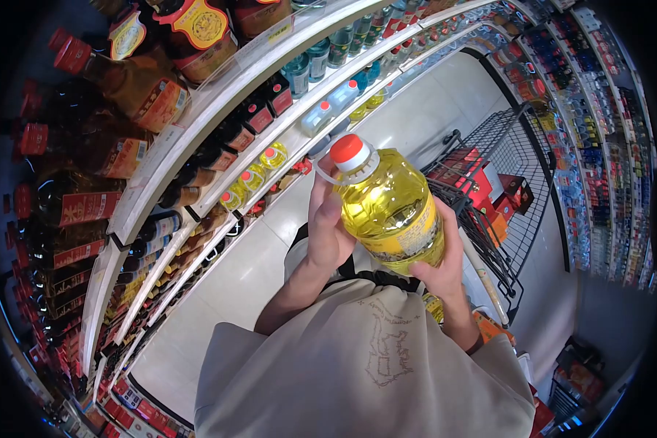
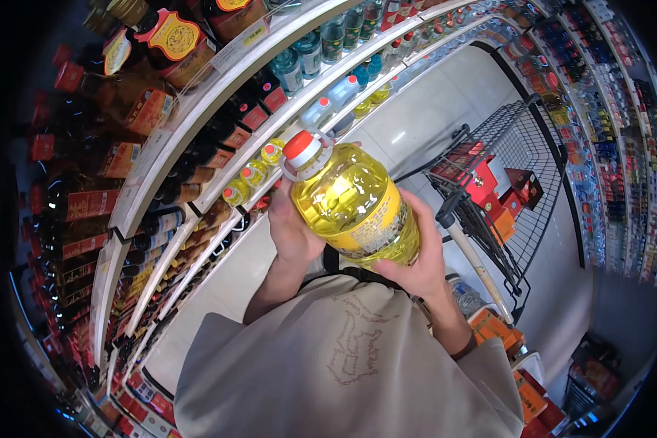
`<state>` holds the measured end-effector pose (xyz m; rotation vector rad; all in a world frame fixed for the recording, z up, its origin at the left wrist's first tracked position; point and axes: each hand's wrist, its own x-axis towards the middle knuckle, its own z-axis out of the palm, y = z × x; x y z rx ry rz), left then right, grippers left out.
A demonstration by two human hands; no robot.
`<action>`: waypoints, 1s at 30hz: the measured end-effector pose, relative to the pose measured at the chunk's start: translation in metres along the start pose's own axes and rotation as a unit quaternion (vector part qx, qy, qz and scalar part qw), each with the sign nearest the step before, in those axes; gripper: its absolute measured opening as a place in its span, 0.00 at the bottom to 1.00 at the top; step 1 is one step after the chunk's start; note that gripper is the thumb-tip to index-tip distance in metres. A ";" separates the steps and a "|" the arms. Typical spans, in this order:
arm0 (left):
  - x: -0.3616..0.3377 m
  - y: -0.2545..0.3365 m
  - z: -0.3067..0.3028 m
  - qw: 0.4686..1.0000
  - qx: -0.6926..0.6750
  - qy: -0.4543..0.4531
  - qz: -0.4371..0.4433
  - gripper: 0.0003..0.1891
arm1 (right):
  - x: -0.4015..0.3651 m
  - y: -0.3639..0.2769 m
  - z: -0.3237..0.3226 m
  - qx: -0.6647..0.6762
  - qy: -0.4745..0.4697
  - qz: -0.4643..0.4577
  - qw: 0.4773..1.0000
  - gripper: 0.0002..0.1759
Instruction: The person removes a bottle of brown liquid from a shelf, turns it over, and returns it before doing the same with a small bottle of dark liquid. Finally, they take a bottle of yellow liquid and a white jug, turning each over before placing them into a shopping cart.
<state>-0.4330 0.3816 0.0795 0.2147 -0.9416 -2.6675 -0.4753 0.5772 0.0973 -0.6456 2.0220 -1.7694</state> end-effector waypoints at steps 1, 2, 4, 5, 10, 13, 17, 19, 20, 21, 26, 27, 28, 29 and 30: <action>0.000 -0.002 -0.002 1.000 0.000 -0.002 0.000 0.53 | 0.001 0.001 0.005 0.060 0.024 0.020 0.998 0.55; 0.001 -0.003 -0.002 1.000 -0.024 0.002 0.008 0.52 | 0.001 0.001 0.008 0.121 0.048 0.041 0.991 0.51; 0.005 -0.004 0.001 0.999 -0.033 0.007 0.010 0.52 | 0.004 -0.001 0.010 0.125 0.055 0.056 0.989 0.48; 0.005 -0.006 0.004 0.999 -0.032 0.007 0.012 0.52 | 0.007 -0.002 0.010 0.128 0.061 0.071 0.987 0.45; 0.004 -0.010 0.008 0.993 0.103 0.023 -0.052 0.50 | 0.009 0.007 0.023 0.026 0.077 0.039 0.996 0.46; 0.004 -0.011 -0.002 0.989 0.127 0.036 -0.062 0.46 | 0.005 0.001 0.032 -0.097 0.047 -0.012 0.994 0.47; -0.007 -0.022 -0.037 0.998 0.022 0.021 -0.054 0.49 | -0.001 0.020 0.006 -0.063 -0.023 -0.061 0.996 0.43; -0.005 -0.013 -0.042 0.983 -0.127 -0.079 -0.107 0.58 | 0.009 0.010 0.003 0.016 -0.016 -0.061 0.998 0.39; -0.003 -0.009 -0.041 0.976 -0.132 -0.129 -0.111 0.63 | 0.015 0.006 0.003 0.051 0.032 -0.035 0.998 0.37; 0.000 -0.002 -0.036 0.977 -0.098 -0.156 -0.111 0.68 | 0.022 0.001 0.004 0.088 0.079 -0.009 0.993 0.36; -0.012 0.002 -0.016 0.900 -0.322 -0.247 -0.160 0.72 | 0.067 -0.017 0.019 0.209 -0.078 -0.021 0.975 0.43; -0.015 0.003 -0.014 0.886 -0.362 -0.235 -0.170 0.70 | 0.074 -0.020 0.025 0.213 -0.079 -0.020 0.974 0.43; -0.019 0.004 -0.016 0.899 -0.344 -0.193 -0.189 0.68 | 0.082 -0.024 0.031 0.296 -0.120 0.040 0.947 0.43; -0.019 0.004 -0.018 0.901 -0.342 -0.190 -0.188 0.68 | 0.088 -0.027 0.037 0.376 -0.160 0.100 0.907 0.43; -0.013 0.004 -0.021 0.890 -0.362 -0.199 -0.192 0.68 | 0.095 -0.030 0.042 0.403 -0.154 0.139 0.891 0.38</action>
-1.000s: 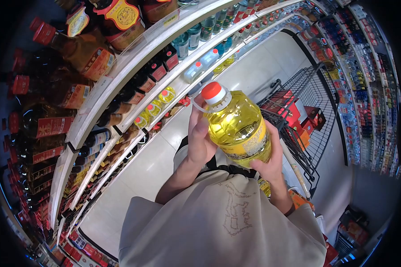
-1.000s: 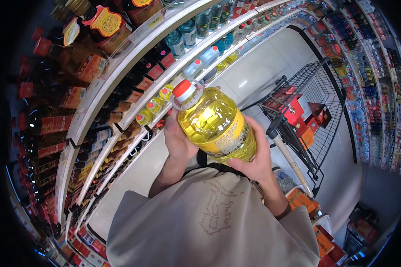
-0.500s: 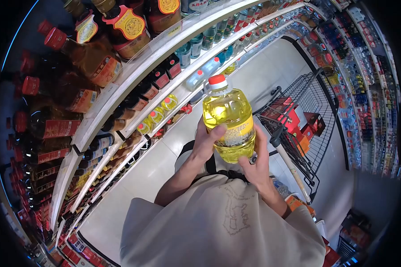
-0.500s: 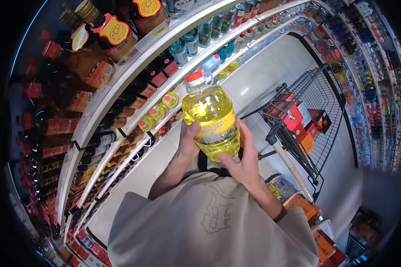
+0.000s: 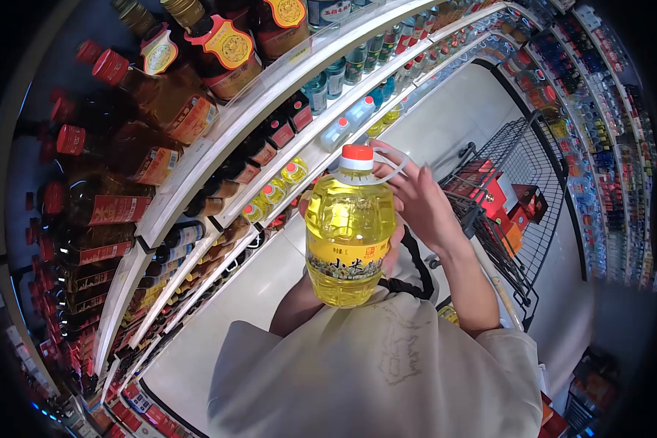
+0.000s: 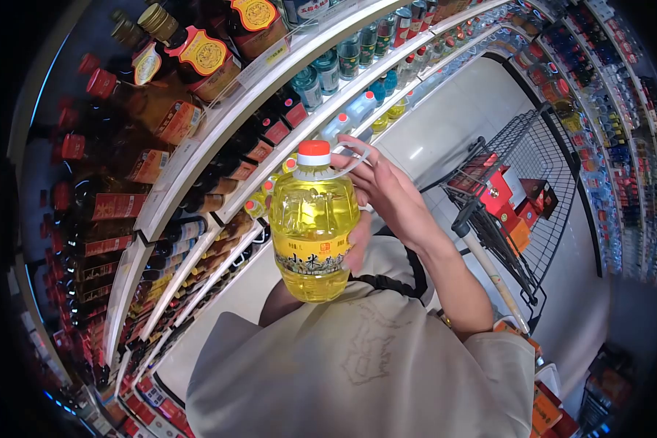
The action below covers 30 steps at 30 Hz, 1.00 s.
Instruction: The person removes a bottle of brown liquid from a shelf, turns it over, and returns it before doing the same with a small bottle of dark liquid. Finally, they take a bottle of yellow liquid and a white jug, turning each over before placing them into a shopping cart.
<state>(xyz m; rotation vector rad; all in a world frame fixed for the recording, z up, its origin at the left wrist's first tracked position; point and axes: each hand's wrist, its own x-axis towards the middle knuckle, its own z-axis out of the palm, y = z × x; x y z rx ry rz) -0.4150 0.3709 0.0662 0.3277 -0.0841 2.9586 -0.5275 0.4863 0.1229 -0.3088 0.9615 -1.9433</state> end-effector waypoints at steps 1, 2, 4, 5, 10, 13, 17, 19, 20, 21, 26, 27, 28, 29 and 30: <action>0.003 0.003 -0.001 1.000 -0.020 -0.014 -0.005 0.68 | 0.006 -0.001 0.002 0.000 -0.002 0.000 1.000 0.38; 0.001 0.005 0.002 1.000 -0.024 0.003 0.002 0.68 | 0.010 -0.002 0.005 -0.061 0.016 -0.007 0.998 0.38; -0.001 0.010 -0.001 1.000 -0.024 -0.003 0.000 0.68 | 0.018 0.004 0.007 -0.100 0.042 -0.056 0.993 0.31; -0.002 0.012 -0.002 1.000 -0.026 -0.010 -0.004 0.68 | 0.018 0.006 0.010 -0.099 0.040 -0.054 0.993 0.31; -0.011 0.013 -0.004 0.999 0.036 -0.013 0.018 0.69 | 0.002 0.008 0.027 -0.152 0.084 -0.140 0.975 0.22; -0.023 0.006 0.009 0.984 0.150 0.093 0.031 0.65 | -0.006 0.006 0.027 -0.140 0.100 -0.151 0.973 0.22; -0.026 0.012 -0.003 0.972 0.209 0.104 0.010 0.61 | -0.004 0.007 0.025 -0.148 0.149 -0.175 0.962 0.20; -0.024 0.016 -0.010 0.969 0.227 0.100 0.013 0.57 | 0.001 0.007 0.021 -0.158 0.164 -0.173 0.958 0.19; -0.022 0.020 -0.015 0.965 0.244 0.095 0.016 0.54 | 0.006 0.008 0.018 -0.167 0.179 -0.171 0.954 0.19; -0.020 0.024 -0.020 0.961 0.261 0.090 0.019 0.51 | 0.011 0.007 0.014 -0.167 0.180 -0.171 0.954 0.19; -0.010 0.036 -0.024 0.922 0.342 0.176 0.046 0.42 | 0.043 0.016 -0.022 -0.086 0.211 -0.086 0.970 0.21; -0.007 0.035 -0.021 0.924 0.310 0.219 0.043 0.39 | 0.046 0.016 -0.026 -0.078 0.215 -0.059 0.972 0.22; -0.004 0.033 -0.020 0.924 0.277 0.262 0.039 0.37 | 0.047 0.016 -0.025 -0.066 0.219 -0.055 0.972 0.24; -0.001 0.032 -0.017 0.924 0.277 0.262 0.040 0.37 | 0.048 0.017 -0.026 -0.067 0.219 -0.054 0.972 0.24; 0.001 0.032 -0.014 0.914 0.301 0.269 0.046 0.35 | 0.049 0.018 -0.029 -0.052 0.216 -0.039 0.974 0.24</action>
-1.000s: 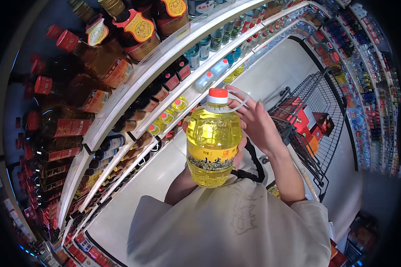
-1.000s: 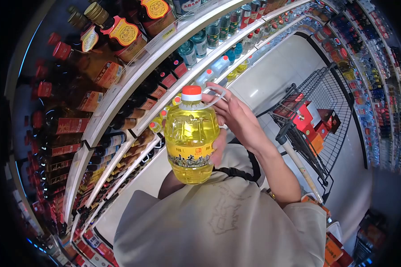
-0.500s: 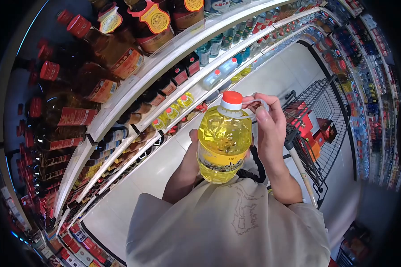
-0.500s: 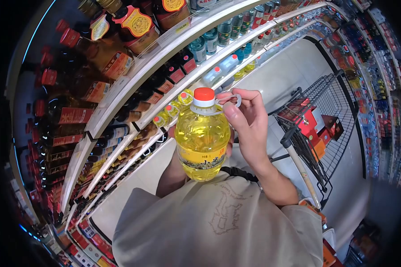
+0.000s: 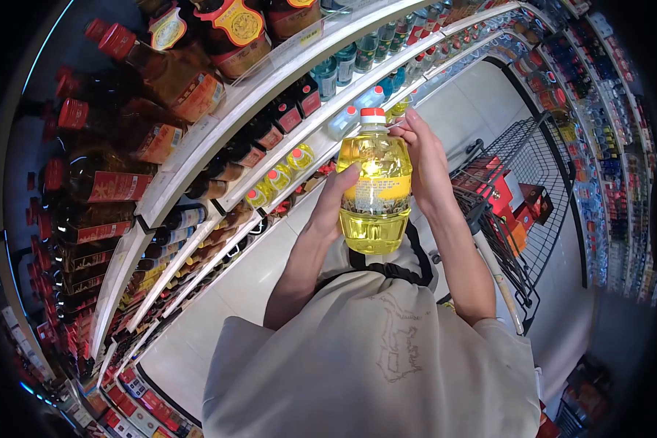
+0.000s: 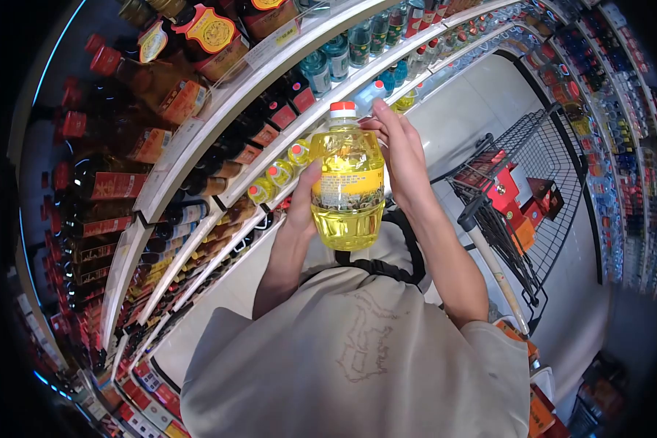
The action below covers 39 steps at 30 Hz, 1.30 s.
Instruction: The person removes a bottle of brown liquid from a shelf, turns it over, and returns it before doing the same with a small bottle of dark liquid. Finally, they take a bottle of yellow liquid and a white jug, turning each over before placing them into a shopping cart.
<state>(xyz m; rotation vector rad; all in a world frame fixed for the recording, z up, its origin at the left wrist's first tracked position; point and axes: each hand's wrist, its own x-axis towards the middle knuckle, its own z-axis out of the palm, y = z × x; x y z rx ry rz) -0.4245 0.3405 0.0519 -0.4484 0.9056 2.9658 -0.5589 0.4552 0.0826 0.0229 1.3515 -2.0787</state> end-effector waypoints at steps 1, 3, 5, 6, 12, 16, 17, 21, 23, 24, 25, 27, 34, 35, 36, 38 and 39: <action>0.000 0.000 0.001 1.000 0.024 0.011 0.010 0.34 | 0.002 0.002 -0.001 0.011 -0.004 0.019 1.000 0.25; -0.001 -0.002 0.000 0.999 0.019 0.025 0.011 0.32 | 0.005 0.007 -0.003 0.011 -0.007 0.028 1.000 0.26; 0.000 -0.005 -0.003 0.999 0.017 0.036 0.012 0.32 | 0.007 0.012 -0.005 0.011 -0.007 0.035 0.999 0.28; 0.000 -0.005 -0.004 0.999 0.017 0.037 0.012 0.32 | 0.008 0.014 -0.005 0.019 -0.012 0.038 0.999 0.28; -0.004 -0.009 -0.004 0.995 0.063 0.063 0.043 0.30 | -0.019 0.026 -0.009 0.024 -0.035 0.064 0.997 0.32; -0.011 -0.012 0.001 0.981 0.129 0.106 0.094 0.29 | -0.045 0.055 -0.038 0.054 -0.087 0.157 0.982 0.37; -0.012 -0.011 0.003 0.975 0.153 0.115 0.111 0.29 | -0.053 0.060 -0.043 0.082 -0.096 0.206 0.970 0.38; -0.011 -0.014 -0.001 0.964 0.201 0.121 0.126 0.32 | -0.081 0.073 -0.054 0.095 -0.141 0.228 0.959 0.39; -0.012 -0.016 -0.003 0.966 0.200 0.116 0.115 0.34 | -0.089 0.083 -0.065 0.116 -0.156 0.228 0.954 0.39; -0.012 -0.018 -0.004 0.968 0.196 0.113 0.109 0.35 | -0.091 0.088 -0.069 0.120 -0.165 0.216 0.955 0.39; -0.013 -0.019 -0.004 0.968 0.198 0.110 0.106 0.35 | -0.092 0.091 -0.073 0.123 -0.175 0.205 0.955 0.39; -0.014 -0.023 -0.004 0.960 0.233 0.097 0.122 0.39 | -0.095 0.091 -0.076 0.118 -0.161 0.196 0.960 0.38; -0.019 -0.036 0.005 0.934 0.283 0.073 0.207 0.51 | -0.110 0.077 -0.080 -0.099 -0.189 -0.036 0.976 0.40; -0.020 -0.040 0.003 0.922 0.296 0.079 0.237 0.52 | -0.112 0.072 -0.077 -0.097 -0.185 -0.037 0.977 0.40; -0.021 -0.042 0.002 0.915 0.315 0.082 0.238 0.54 | -0.113 0.067 -0.075 -0.144 -0.187 -0.061 0.970 0.42; -0.021 -0.042 0.002 0.909 0.327 0.065 0.249 0.55 | -0.115 0.063 -0.074 -0.175 -0.176 -0.061 0.967 0.49; -0.022 -0.042 0.001 0.902 0.339 0.052 0.263 0.56 | -0.116 0.060 -0.074 -0.174 -0.173 -0.062 0.968 0.49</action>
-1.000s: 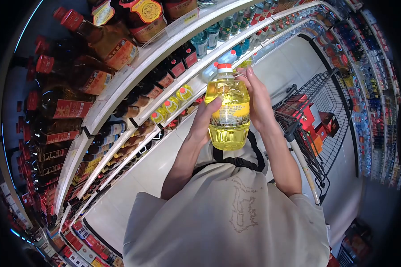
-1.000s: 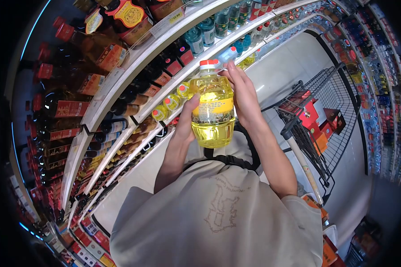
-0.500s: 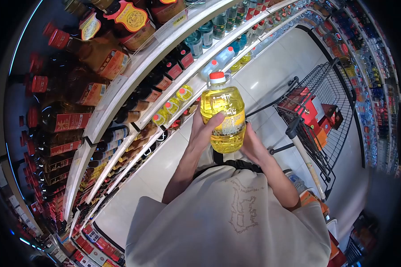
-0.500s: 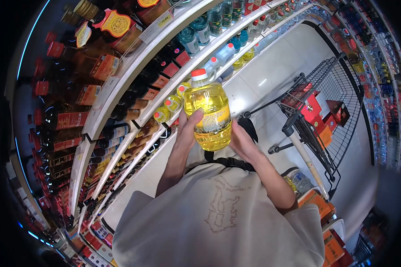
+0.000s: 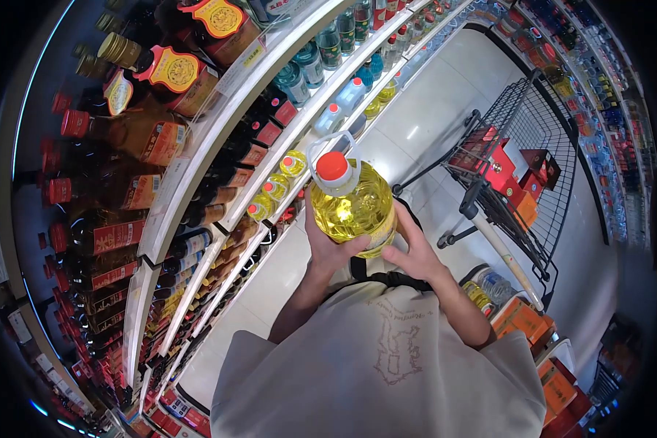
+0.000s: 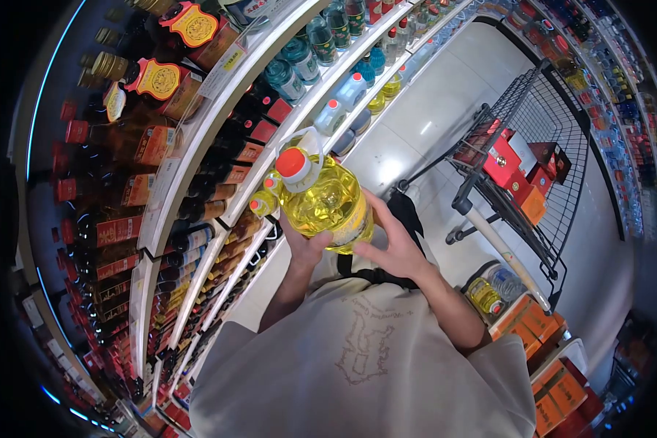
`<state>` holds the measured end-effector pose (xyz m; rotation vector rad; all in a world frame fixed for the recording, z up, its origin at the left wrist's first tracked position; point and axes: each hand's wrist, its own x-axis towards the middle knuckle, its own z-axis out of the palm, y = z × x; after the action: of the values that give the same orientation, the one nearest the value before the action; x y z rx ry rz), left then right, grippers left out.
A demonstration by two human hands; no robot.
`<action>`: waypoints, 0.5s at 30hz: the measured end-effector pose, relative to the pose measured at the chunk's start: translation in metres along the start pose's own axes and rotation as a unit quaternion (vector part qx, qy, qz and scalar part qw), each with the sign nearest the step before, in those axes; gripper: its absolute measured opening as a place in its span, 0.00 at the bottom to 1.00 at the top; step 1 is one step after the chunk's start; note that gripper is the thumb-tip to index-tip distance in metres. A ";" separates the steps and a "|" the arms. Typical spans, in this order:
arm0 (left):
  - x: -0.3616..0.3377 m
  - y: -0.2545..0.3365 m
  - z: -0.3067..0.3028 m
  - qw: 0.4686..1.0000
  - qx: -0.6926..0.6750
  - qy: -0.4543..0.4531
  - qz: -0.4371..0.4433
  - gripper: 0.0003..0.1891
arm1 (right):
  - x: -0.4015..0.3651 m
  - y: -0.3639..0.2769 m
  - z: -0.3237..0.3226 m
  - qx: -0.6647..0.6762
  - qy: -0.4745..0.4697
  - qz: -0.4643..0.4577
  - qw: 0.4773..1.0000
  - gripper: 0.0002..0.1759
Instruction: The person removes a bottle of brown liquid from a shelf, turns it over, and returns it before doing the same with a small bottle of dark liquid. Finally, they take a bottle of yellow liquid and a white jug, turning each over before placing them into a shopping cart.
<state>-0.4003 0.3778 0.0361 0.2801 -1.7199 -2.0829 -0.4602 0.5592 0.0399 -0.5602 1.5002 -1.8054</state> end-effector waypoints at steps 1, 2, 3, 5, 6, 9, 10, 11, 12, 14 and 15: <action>0.000 -0.001 -0.001 1.000 0.013 -0.011 0.002 0.58 | 0.000 -0.005 -0.001 -0.035 -0.006 -0.006 0.999 0.52; 0.000 0.001 0.000 1.000 0.013 -0.015 0.001 0.58 | 0.000 -0.008 -0.002 -0.069 -0.011 -0.011 0.997 0.56; 0.001 0.003 0.002 0.999 0.039 -0.023 0.009 0.59 | -0.001 -0.008 -0.004 -0.069 -0.006 -0.011 0.998 0.56; 0.004 0.003 0.007 0.998 0.044 -0.043 0.017 0.62 | -0.002 -0.009 -0.008 -0.144 -0.010 -0.005 0.990 0.65; 0.006 0.005 0.011 0.998 0.042 -0.049 0.017 0.62 | -0.004 -0.010 -0.010 -0.144 -0.004 -0.006 0.990 0.65; 0.009 0.009 0.024 0.997 0.024 -0.071 0.011 0.65 | -0.008 -0.015 -0.013 -0.200 0.013 -0.025 0.979 0.69; 0.011 0.010 0.028 0.997 0.022 -0.078 0.012 0.65 | -0.010 -0.016 -0.015 -0.217 0.023 -0.031 0.975 0.69; 0.013 0.011 0.032 0.995 0.013 -0.102 0.015 0.66 | -0.012 -0.018 -0.017 -0.234 0.033 -0.036 0.971 0.69; 0.016 0.013 0.036 0.992 0.005 -0.128 0.018 0.66 | -0.014 -0.013 -0.022 -0.235 0.040 -0.036 0.971 0.69; 0.026 0.016 0.042 0.979 0.070 -0.171 0.090 0.66 | -0.019 0.006 -0.033 -0.195 0.018 -0.033 0.980 0.67; 0.029 0.018 0.047 0.971 0.088 -0.193 0.109 0.67 | -0.022 0.006 -0.036 -0.196 0.027 -0.033 0.980 0.67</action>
<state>-0.4421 0.4040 0.0667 -0.2733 -2.0548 -1.9154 -0.4703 0.5994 0.0279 -0.7618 1.9120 -1.5883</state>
